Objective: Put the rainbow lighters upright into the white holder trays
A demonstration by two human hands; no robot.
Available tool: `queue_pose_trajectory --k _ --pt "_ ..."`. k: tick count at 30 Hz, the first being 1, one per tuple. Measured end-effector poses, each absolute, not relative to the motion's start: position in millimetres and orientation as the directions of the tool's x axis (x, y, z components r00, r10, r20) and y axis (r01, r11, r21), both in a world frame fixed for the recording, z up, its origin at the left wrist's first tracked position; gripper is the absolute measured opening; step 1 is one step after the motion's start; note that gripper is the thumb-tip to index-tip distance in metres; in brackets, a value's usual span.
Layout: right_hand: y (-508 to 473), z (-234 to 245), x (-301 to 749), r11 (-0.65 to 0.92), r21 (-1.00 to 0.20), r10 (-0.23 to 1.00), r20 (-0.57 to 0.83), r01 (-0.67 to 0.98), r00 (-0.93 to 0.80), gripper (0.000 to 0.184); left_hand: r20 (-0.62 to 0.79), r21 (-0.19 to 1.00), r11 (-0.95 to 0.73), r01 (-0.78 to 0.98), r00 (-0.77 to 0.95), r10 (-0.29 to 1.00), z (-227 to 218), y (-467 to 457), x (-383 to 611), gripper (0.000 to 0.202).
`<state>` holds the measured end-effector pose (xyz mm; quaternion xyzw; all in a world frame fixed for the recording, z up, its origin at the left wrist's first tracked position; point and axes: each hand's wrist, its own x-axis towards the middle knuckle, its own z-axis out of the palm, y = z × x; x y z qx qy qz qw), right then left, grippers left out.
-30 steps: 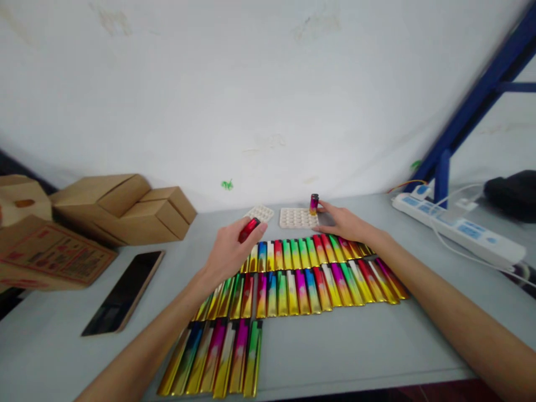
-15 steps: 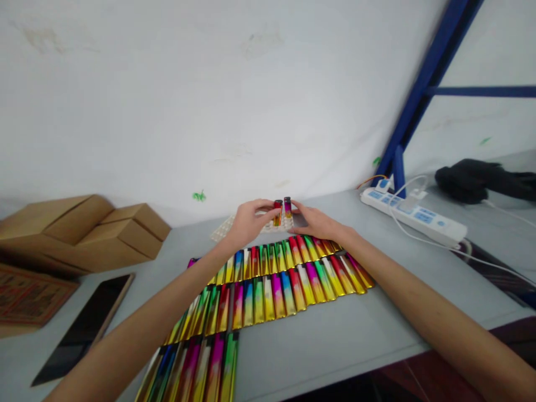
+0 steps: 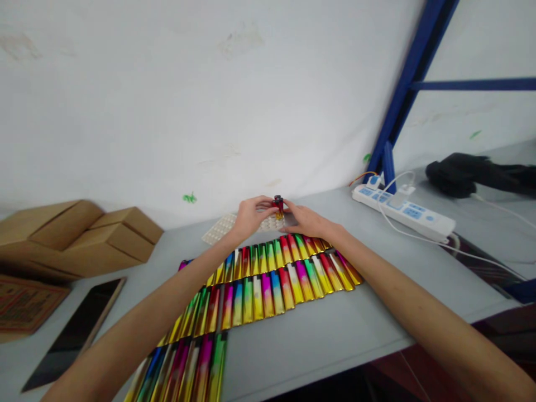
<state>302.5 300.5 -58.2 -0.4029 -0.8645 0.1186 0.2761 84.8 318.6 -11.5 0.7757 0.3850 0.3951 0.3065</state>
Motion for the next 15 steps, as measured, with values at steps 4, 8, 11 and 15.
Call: queue_pose_trajectory --k 4,8,11,15 --pt "299.8 -56.8 302.4 0.647 -0.435 0.762 0.376 0.626 -0.527 0.092 0.369 0.760 -0.539 0.362 0.442 0.817 -13.9 318.0 86.1 0.031" --pt "300.3 -57.1 302.3 0.640 -0.440 0.769 0.363 0.631 -0.527 0.091 0.354 0.748 -0.537 0.390 0.449 0.820 -14.0 320.5 87.5 0.024" --pt "300.9 -58.5 302.2 0.639 -0.437 0.769 0.374 0.633 -0.518 0.092 0.336 0.723 -0.530 0.444 0.445 0.830 -11.3 322.4 88.3 0.019" --pt "300.3 -58.9 301.5 0.649 -0.459 0.761 0.388 0.607 -0.520 0.088 0.321 0.618 -0.560 0.552 0.474 0.820 -5.0 320.6 88.1 0.019"
